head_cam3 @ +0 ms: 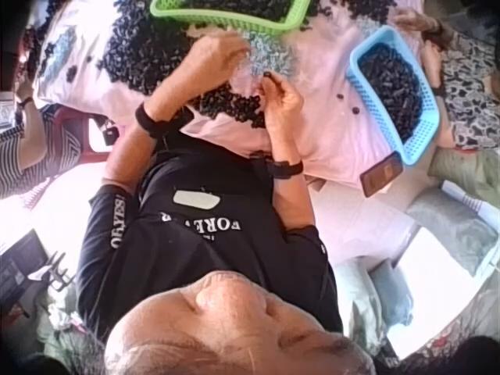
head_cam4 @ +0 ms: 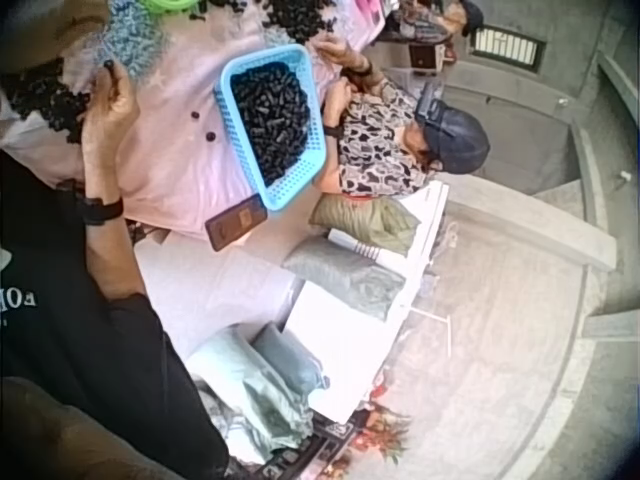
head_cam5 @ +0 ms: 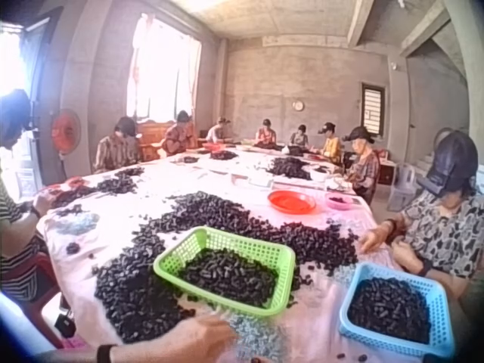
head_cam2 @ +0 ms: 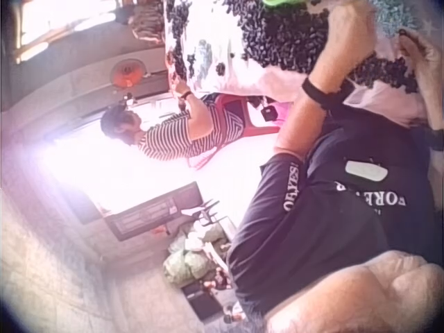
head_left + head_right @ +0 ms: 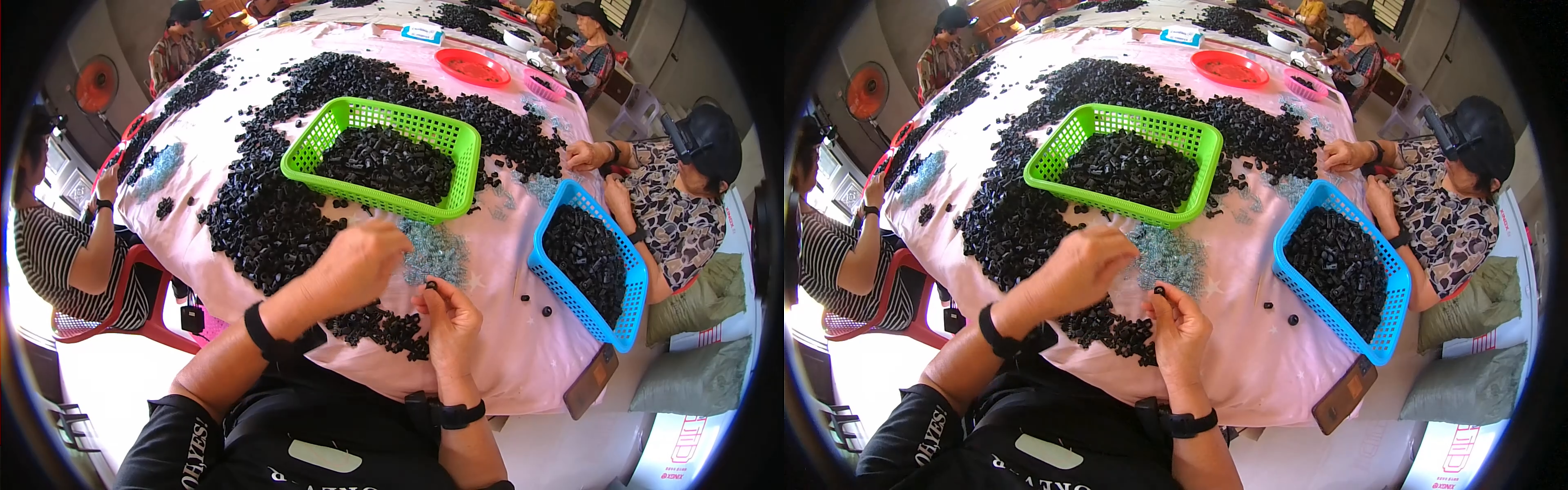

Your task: Sorting and inspecting small black shoe components into different containers at a production table.

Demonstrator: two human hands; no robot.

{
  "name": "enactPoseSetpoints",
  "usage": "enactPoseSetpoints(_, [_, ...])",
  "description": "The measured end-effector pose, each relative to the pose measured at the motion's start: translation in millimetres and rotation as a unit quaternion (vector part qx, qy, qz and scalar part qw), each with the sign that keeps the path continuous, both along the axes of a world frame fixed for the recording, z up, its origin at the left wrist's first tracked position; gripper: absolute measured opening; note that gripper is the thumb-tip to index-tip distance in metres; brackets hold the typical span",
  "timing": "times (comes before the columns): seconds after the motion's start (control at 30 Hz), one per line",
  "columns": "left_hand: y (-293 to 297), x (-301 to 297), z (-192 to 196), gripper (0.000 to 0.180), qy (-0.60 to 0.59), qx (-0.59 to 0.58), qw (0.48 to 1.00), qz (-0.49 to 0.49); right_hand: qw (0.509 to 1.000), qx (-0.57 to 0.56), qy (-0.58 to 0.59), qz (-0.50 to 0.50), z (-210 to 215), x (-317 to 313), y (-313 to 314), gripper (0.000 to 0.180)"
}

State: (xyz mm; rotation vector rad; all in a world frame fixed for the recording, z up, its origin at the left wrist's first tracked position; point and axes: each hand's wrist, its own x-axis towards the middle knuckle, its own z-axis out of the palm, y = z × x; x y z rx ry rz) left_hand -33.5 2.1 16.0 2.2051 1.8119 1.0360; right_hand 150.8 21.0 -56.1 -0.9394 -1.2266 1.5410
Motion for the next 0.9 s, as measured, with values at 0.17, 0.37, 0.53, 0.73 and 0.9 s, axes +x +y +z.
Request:
enactPoseSetpoints(0.17, [10, -40, -15, 0.009, 0.06, -0.064, 0.995, 0.048, 1.0, 0.011, -0.003, -0.003, 1, -1, 1, 0.017])
enactPoseSetpoints(0.37, [11, -51, -28, 0.01, 0.143, -0.11, 0.979, 0.098, 1.0, 0.023, -0.004, 0.007, 2, 1, -1, 0.019])
enactPoseSetpoints(0.53, [16, -50, -26, 0.008, 0.132, -0.154, 0.974, 0.104, 0.999, 0.032, -0.002, 0.003, 0, 1, 0, 0.018])
enactPoseSetpoints(0.73, [21, -44, -34, 0.008, 0.17, -0.141, 0.968, 0.117, 0.999, 0.045, -0.014, 0.006, -3, -1, 0, 0.017])
enactPoseSetpoints(0.9, [13, -38, -27, 0.01, 0.193, -0.086, 0.975, 0.073, 0.998, 0.048, -0.027, 0.009, -6, 0, 1, 0.017])
